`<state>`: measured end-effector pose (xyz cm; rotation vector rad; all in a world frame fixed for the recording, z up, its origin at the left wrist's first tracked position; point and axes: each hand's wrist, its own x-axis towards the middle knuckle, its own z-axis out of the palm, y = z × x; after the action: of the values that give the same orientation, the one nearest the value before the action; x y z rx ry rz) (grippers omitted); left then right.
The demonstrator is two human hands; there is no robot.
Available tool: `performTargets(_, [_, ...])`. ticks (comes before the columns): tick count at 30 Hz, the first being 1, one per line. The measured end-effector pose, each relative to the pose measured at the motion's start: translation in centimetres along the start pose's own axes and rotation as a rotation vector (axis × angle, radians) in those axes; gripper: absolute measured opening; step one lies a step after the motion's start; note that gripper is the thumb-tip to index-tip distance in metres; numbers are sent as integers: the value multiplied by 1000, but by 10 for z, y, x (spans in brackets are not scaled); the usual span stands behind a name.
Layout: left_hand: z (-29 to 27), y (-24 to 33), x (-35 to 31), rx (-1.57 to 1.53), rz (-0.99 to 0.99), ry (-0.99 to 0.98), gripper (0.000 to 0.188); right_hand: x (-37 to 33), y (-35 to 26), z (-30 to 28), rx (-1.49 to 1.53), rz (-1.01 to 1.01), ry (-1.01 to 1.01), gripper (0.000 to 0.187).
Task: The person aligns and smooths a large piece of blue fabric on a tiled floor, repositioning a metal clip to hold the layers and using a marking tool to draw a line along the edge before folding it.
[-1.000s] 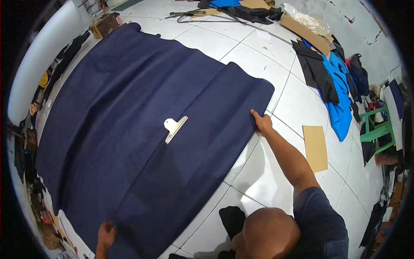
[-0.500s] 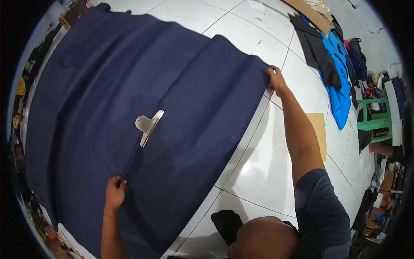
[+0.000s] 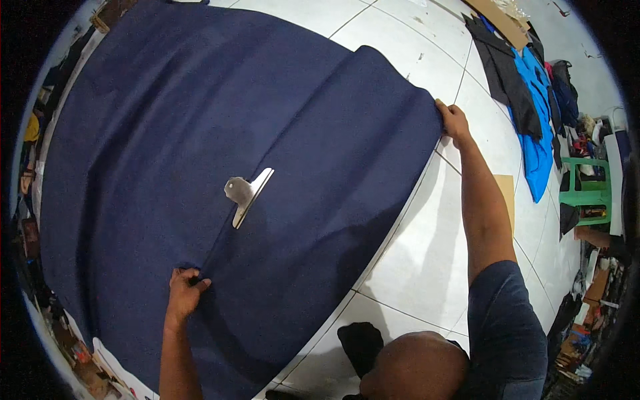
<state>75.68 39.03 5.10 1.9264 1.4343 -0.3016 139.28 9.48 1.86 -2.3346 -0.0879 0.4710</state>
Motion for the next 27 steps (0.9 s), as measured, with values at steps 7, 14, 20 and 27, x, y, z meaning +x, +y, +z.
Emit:
performTargets(7, [53, 1, -36, 232, 111, 280, 48, -97, -39, 41, -324, -787, 397, 49])
performTargets(14, [103, -14, -32, 476, 125, 541, 65, -289, -26, 134, -471, -1233, -541, 71])
performTargets(20, [97, -16, -30, 496, 220, 565, 66, -160, -12, 111, -807, -676, 27, 73])
performTargets(27, [97, -12, -30, 499, 176, 556, 68, -34, -24, 77, -659, -370, 209, 68])
